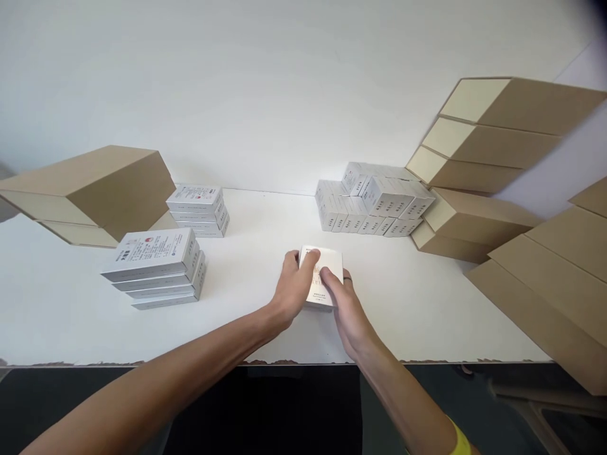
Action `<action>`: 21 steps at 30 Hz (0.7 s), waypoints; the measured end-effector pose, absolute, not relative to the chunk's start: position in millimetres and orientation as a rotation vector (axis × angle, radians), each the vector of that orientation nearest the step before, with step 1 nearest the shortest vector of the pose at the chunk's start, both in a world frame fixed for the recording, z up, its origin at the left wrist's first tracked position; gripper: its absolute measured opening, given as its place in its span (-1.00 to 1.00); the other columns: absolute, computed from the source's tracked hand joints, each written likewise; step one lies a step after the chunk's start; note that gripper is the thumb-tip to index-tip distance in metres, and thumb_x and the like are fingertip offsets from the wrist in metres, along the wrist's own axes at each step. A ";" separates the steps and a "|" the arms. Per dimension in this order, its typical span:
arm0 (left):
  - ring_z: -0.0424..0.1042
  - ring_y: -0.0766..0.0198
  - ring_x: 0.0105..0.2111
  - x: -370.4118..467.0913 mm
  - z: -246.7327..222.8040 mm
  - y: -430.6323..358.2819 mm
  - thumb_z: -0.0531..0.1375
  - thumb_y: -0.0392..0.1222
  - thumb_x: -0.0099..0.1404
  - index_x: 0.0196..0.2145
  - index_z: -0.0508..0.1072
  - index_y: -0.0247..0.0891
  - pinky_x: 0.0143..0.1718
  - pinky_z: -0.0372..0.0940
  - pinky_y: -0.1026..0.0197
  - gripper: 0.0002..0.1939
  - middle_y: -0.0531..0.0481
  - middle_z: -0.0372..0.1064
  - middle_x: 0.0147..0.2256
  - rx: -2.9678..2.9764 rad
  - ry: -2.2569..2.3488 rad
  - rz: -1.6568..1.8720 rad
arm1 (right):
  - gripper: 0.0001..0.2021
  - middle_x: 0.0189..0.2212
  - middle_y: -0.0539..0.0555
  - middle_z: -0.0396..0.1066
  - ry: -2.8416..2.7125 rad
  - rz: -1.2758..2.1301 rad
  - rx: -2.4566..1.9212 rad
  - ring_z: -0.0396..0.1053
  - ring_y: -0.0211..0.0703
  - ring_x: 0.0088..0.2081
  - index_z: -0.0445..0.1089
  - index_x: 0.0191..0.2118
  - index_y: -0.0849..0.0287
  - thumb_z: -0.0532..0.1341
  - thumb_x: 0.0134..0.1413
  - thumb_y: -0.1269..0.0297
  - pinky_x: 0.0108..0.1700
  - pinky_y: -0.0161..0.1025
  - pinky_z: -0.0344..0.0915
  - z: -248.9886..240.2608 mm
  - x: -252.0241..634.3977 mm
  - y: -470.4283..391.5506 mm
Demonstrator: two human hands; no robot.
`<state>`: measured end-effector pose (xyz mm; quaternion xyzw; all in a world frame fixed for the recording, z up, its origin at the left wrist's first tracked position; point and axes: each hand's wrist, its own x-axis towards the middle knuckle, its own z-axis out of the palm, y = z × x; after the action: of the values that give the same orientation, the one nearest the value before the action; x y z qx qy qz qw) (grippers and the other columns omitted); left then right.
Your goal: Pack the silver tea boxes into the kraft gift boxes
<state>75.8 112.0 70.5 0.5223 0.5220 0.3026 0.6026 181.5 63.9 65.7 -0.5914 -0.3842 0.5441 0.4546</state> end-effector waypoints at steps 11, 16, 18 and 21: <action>-0.35 -0.18 0.40 25.1 25.9 112.4 0.42 0.19 -0.01 0.31 -0.46 0.05 0.33 -0.01 -0.25 0.29 -0.21 -0.56 0.37 2.230 0.646 0.854 | 0.20 0.41 0.15 -0.23 -1.877 0.700 -1.210 0.01 0.17 0.35 -0.60 0.36 -0.20 0.38 -0.09 -0.08 0.27 0.21 0.14 41.2 251.0 64.5; 0.02 -0.07 0.32 19.0 24.1 115.4 0.41 0.01 0.11 0.29 -0.34 -0.04 0.26 0.17 -0.14 0.11 -0.27 -0.10 0.28 1.870 0.602 0.571 | 0.13 0.31 0.22 0.08 -1.860 1.187 -1.389 -0.03 0.17 0.36 -0.40 0.43 -0.02 0.41 -0.05 0.06 0.33 0.29 -0.06 26.6 251.7 63.3; 0.01 -0.08 0.32 26.8 34.9 119.5 0.42 -0.02 0.10 0.30 -0.27 -0.07 0.29 0.13 -0.16 0.09 -0.26 -0.10 0.26 1.866 0.583 0.510 | 0.02 0.32 0.17 0.09 -1.964 1.200 -1.301 -0.04 0.14 0.37 -0.33 0.43 -0.02 0.35 0.03 0.12 0.36 0.31 -0.19 36.1 248.9 67.1; -0.08 -0.11 0.34 34.7 43.2 126.8 0.45 -0.03 0.04 0.32 -0.25 -0.03 0.35 -0.02 -0.23 0.15 -0.24 -0.28 0.29 1.898 0.602 0.436 | -0.10 0.32 0.04 0.11 -2.142 1.068 -1.155 -0.06 0.10 0.38 -0.24 0.42 -0.18 0.29 0.09 0.25 0.37 0.32 -0.48 49.0 246.7 73.6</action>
<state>34.7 126.8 43.2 0.7931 0.2517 0.1822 0.5238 246.7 73.6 49.0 -0.4219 -0.7825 0.3903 0.2396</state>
